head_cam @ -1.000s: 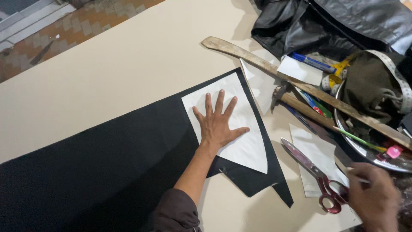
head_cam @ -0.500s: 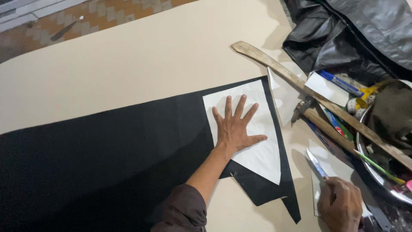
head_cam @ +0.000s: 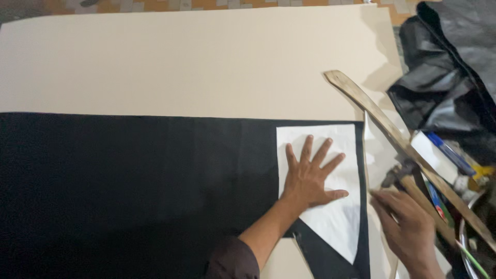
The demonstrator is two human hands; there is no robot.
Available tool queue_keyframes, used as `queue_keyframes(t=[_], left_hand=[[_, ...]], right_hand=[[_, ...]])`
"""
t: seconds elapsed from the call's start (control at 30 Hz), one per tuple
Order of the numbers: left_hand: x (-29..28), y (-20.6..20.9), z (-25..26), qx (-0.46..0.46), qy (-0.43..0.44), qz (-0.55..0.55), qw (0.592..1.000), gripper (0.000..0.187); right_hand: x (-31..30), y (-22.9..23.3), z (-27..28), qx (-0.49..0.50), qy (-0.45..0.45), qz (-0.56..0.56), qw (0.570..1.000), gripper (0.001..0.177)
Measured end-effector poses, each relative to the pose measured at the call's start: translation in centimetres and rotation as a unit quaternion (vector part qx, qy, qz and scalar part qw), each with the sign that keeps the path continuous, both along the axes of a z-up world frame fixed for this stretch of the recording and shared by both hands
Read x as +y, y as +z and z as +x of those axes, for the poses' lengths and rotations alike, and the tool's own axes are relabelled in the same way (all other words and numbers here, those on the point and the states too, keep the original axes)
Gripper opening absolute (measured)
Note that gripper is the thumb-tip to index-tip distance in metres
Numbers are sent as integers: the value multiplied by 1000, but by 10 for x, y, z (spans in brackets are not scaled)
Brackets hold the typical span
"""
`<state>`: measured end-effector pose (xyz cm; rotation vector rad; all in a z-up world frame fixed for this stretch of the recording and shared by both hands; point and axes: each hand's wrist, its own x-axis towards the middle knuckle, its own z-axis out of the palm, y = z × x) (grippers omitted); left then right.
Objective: The person places a white paper pattern on a black fabric sheet, traces its outline with a marking tool, and then uses scissors to cut the fabric along the marked lines. The person repeats this process for a second pattern piece.
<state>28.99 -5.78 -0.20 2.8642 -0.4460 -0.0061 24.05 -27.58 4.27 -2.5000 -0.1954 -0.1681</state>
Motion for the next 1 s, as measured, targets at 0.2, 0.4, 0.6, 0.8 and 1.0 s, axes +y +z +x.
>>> queue_keyframes(t=[0.2,0.4,0.6,0.8,1.0], left_hand=[[6,-6,7,57,-31,59,996,68],[10,-4,12,146,-49,35,987,68],[16,-2,15,154,-64,35,985,70],[11,-9,15,138,-58,36,988,70],[13,-6,15,51,-32,-19,998,75]], right_hand=[[99,9,113,62,162,58,983,33],[170,-8,169,18,269,3,963,16],[193,-22,178,-8,312,-15,950,10],[184,-33,185,-80,346,-18,935,11],[129,-35,193,-11,272,-79,959,10]])
